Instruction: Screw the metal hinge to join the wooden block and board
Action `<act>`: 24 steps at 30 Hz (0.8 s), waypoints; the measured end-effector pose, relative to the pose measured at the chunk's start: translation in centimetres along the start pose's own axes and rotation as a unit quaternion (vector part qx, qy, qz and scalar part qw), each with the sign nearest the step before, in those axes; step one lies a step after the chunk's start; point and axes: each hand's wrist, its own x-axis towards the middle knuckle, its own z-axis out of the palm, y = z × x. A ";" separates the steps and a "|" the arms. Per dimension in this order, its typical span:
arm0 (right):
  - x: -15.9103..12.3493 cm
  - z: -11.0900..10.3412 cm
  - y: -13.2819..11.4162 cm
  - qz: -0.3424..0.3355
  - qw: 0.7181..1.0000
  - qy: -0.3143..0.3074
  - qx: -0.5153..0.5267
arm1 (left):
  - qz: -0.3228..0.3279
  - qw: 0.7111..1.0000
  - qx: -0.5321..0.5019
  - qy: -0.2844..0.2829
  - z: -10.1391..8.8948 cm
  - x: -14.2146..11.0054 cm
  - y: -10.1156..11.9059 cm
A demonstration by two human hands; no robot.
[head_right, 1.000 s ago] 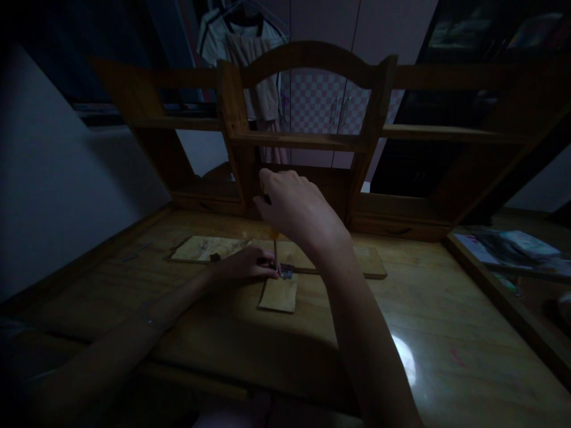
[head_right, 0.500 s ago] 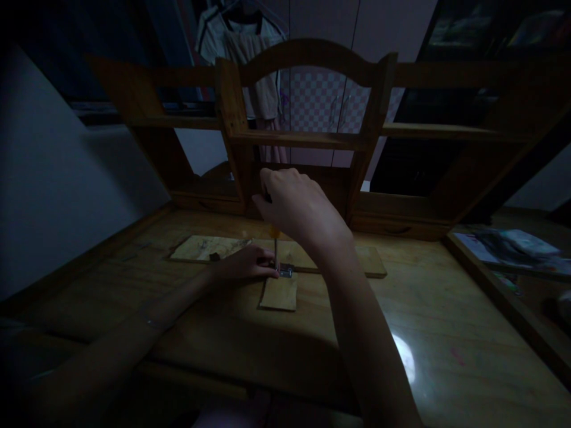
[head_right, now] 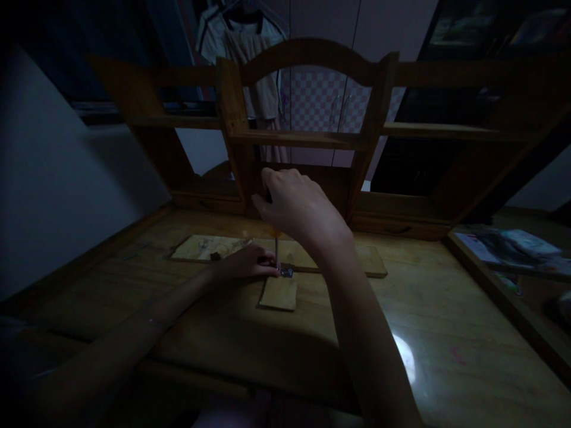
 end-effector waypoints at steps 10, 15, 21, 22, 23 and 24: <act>-0.1 -0.2 -0.3 -0.002 1.000 -0.001 0.010 | -0.002 1.000 -0.003 -0.011 0.1 0.1 -0.5; 0.1 0.0 0.0 0.011 1.000 0.002 -0.017 | 0.004 1.000 0.002 -0.002 0.1 0.0 -0.5; -0.1 -0.1 -0.1 -0.007 1.000 -0.001 0.002 | 0.003 1.000 -0.001 -0.005 0.1 0.0 -0.5; -0.1 -0.1 -0.1 -0.006 1.000 -0.003 0.003 | 0.001 1.000 -0.001 -0.006 0.1 0.1 -0.5; -0.1 -0.1 -0.1 -0.005 1.000 -0.003 0.004 | -0.001 1.000 -0.001 -0.007 0.2 0.1 -0.5; -0.1 -0.1 -0.1 -0.003 1.000 -0.002 0.005 | -0.003 1.000 -0.001 -0.006 0.2 0.1 -0.5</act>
